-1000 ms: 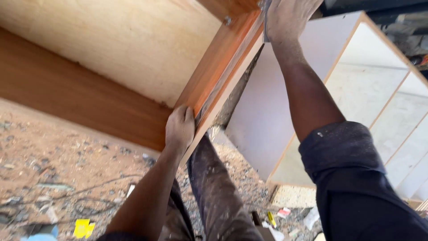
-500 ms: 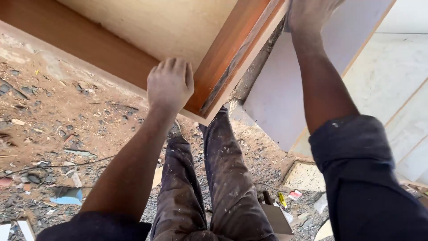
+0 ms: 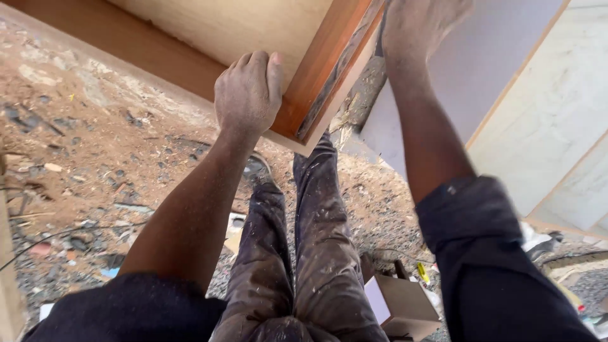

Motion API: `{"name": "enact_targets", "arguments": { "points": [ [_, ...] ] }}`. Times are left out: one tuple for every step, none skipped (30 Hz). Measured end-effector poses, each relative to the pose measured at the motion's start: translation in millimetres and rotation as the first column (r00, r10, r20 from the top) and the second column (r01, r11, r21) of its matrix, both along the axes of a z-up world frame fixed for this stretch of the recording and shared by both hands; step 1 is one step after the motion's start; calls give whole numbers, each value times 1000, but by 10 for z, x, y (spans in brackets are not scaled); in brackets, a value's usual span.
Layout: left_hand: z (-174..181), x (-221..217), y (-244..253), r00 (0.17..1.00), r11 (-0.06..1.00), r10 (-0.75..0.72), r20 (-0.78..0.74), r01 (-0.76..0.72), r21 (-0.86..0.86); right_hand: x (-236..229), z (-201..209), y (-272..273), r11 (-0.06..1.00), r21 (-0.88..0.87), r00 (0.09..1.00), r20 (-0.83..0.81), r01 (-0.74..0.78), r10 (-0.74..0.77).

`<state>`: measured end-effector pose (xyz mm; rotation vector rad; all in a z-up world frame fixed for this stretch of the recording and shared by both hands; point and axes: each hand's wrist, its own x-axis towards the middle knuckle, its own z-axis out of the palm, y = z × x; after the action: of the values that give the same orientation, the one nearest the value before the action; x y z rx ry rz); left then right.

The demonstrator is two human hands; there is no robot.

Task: Sanding the surfaces and edges of a wooden cabinet using sandpaper to smooth the finish.

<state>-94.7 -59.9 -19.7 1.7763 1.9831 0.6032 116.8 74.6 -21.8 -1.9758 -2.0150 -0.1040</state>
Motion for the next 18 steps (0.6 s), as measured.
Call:
{"name": "enact_targets", "arguments": {
  "points": [
    [52, -13, -17, 1000, 999, -8, 28, 9, -32, -404, 457, -287, 960, -169, 888, -372, 222, -271],
    [74, -7, 44, 998, 999, -10, 57, 13, -47, -664, 998, -532, 859, -389, 583, -631, 333, -511],
    [42, -4, 105, 999, 999, -11, 51, 13, -39, -703, 646, -859, 862, -384, 580, -638, 331, -507],
    [37, -5, 88, 998, 994, -4, 68, 11, -105, -648, 340, -1350, 975, -211, 871, -463, 73, -165],
    [29, -1, 68, 996, 985, 4, 85, 10, -171, -513, 75, -1914, 961, -119, 956, -193, -248, 223],
    [26, 23, 70, 996, 987, 2, 88, 12, -163, -510, 240, -1674, 963, -112, 956, -188, -247, 223],
    [15, 45, 73, 998, 994, -8, 65, 15, -107, -508, 401, -1435, 937, -245, 938, -301, -250, 172],
    [12, 20, 29, 999, 998, -12, 35, 14, -63, -551, 561, -1232, 884, -379, 906, -410, -274, 105],
    [-3, -7, 53, 1000, 998, -8, 31, 10, -65, -469, 433, -971, 882, -380, 904, -414, -279, 108],
    [-13, -2, 54, 999, 997, -22, 25, 24, -75, -361, 319, -731, 932, -333, 955, -294, -145, 44],
    [-23, -1, 53, 999, 996, -37, 19, 38, -84, -259, 204, -492, 964, -264, 984, -173, -16, -31],
    [-42, 8, 54, 999, 996, -30, 26, 32, -83, -200, 106, -435, 965, -262, 986, -167, -21, -24],
    [-52, 11, 53, 999, 998, -32, 28, 34, -55, -148, 17, -379, 916, -394, 994, -45, 70, -96],
    [-38, -14, 31, 999, 999, -37, 27, 38, -29, -120, -54, -349, 844, -507, 985, 85, 173, -151],
    [-46, -27, 1, 999, 999, -34, 31, 35, -28, -242, 82, -652, 845, -507, 985, 88, 172, -148],
    [-70, -22, 7, 999, 999, -28, 17, 27, 21, -346, 206, -919, 894, -448, 999, 38, -6, 26],
    [-98, -18, 15, 1000, 997, -21, 3, 20, 70, -450, 324, -1184, 906, -379, 979, 2, -187, 203],
    [-99, -23, 16, 1000, 998, -15, 9, 15, 66, -439, 318, -1346, 904, -384, 978, 6, -190, 208]
  ]
}}
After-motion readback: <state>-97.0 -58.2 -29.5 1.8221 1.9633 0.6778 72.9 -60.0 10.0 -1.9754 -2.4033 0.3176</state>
